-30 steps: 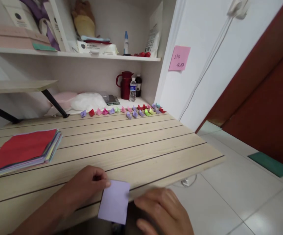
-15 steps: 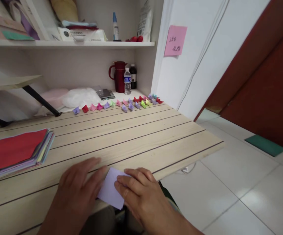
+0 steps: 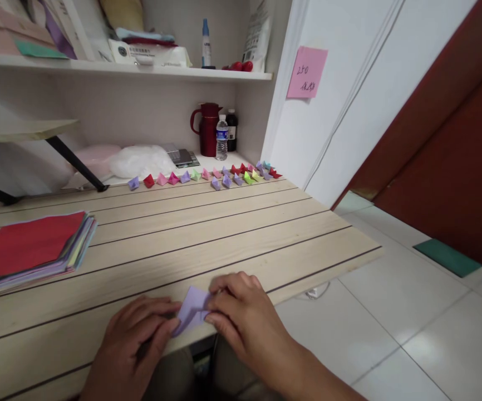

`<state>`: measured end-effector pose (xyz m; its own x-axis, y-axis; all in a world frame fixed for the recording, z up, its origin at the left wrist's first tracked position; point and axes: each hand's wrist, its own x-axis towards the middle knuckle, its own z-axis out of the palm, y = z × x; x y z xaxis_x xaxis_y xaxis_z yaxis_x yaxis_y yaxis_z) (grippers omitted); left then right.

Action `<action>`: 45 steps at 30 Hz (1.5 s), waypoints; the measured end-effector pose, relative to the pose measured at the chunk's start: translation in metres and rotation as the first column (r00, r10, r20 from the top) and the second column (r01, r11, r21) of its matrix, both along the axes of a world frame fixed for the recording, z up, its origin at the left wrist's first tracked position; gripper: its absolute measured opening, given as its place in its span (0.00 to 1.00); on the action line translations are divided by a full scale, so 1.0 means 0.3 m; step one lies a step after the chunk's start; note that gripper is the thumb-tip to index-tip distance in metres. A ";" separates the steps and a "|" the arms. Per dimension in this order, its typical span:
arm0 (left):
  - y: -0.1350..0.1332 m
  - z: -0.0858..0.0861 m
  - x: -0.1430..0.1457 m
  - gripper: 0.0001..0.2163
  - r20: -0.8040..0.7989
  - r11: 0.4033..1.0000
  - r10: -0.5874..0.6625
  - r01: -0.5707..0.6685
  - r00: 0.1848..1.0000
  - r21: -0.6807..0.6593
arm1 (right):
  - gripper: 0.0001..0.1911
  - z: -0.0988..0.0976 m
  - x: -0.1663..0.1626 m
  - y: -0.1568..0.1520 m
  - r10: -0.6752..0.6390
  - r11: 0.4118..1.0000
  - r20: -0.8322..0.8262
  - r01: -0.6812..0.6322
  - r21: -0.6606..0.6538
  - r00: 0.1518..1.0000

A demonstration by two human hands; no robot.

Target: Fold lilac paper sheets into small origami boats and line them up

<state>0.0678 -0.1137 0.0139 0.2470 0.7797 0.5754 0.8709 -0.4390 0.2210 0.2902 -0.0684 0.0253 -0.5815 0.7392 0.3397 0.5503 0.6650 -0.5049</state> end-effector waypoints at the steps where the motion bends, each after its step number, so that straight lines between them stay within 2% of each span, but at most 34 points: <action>1: -0.002 -0.001 0.001 0.08 0.025 1.000 0.017 -0.016 1.000 -0.020 | 0.05 0.003 -0.005 -0.001 -0.032 0.999 -0.002 0.032 -0.007 0.999; 6: -0.015 -0.019 -0.020 0.05 -0.051 0.995 0.029 -0.034 0.998 -0.095 | 0.03 0.005 -0.030 -0.007 -0.109 0.993 0.015 0.110 -0.049 0.994; 9: -0.014 -0.038 -0.027 0.08 -0.111 0.996 0.061 -0.067 0.992 -0.053 | 0.03 0.004 -0.045 0.000 -0.131 0.990 0.010 0.131 -0.049 0.991; 12: -0.007 -0.054 -0.017 0.05 -0.138 0.990 0.138 -0.140 0.981 -0.007 | 0.05 0.010 -0.048 0.012 -0.144 0.989 -0.003 0.144 -0.034 0.990; 18: -0.004 -0.060 0.004 0.04 -0.112 0.983 0.176 -0.180 0.978 -0.029 | 0.10 0.023 0.007 0.024 0.042 0.993 -0.001 -0.042 -0.106 0.999; 23: -0.010 -0.061 -0.004 0.03 -0.105 0.982 0.184 -0.188 0.977 -0.027 | 0.29 0.008 0.043 0.040 0.165 0.986 0.076 -0.164 -0.012 0.983; 25: -0.014 -0.057 -0.007 0.03 -0.106 0.985 0.168 -0.172 0.980 -0.029 | 0.32 0.008 0.050 0.045 0.219 0.976 0.129 -0.220 -0.005 0.967; 28: -0.025 -0.045 -0.009 0.06 -0.137 0.993 0.114 -0.118 0.984 -0.023 | 0.25 0.007 0.056 0.045 0.243 0.969 0.194 -0.249 0.003 0.950; 32: -0.038 -0.038 -0.009 0.07 -0.223 0.999 0.024 -0.015 0.974 0.044 | 0.12 -0.013 0.058 0.033 0.210 0.975 0.097 -0.216 0.056 0.973; 35: -0.038 -0.041 -0.011 0.05 -0.192 0.998 0.038 -0.027 0.981 0.060 | 0.09 -0.024 0.055 0.023 0.182 0.980 0.038 -0.185 0.068 0.982; 39: -0.029 -0.039 -0.023 0.05 -0.207 0.999 0.016 -0.006 0.978 0.045 | 0.09 -0.021 0.041 0.013 0.129 0.991 -0.012 -0.129 0.021 0.992; 45: -0.025 -0.039 -0.023 0.02 -0.181 0.995 0.102 -0.101 0.978 0.011 | 0.06 -0.014 0.010 0.007 0.002 0.999 -0.064 -0.004 -0.035 0.998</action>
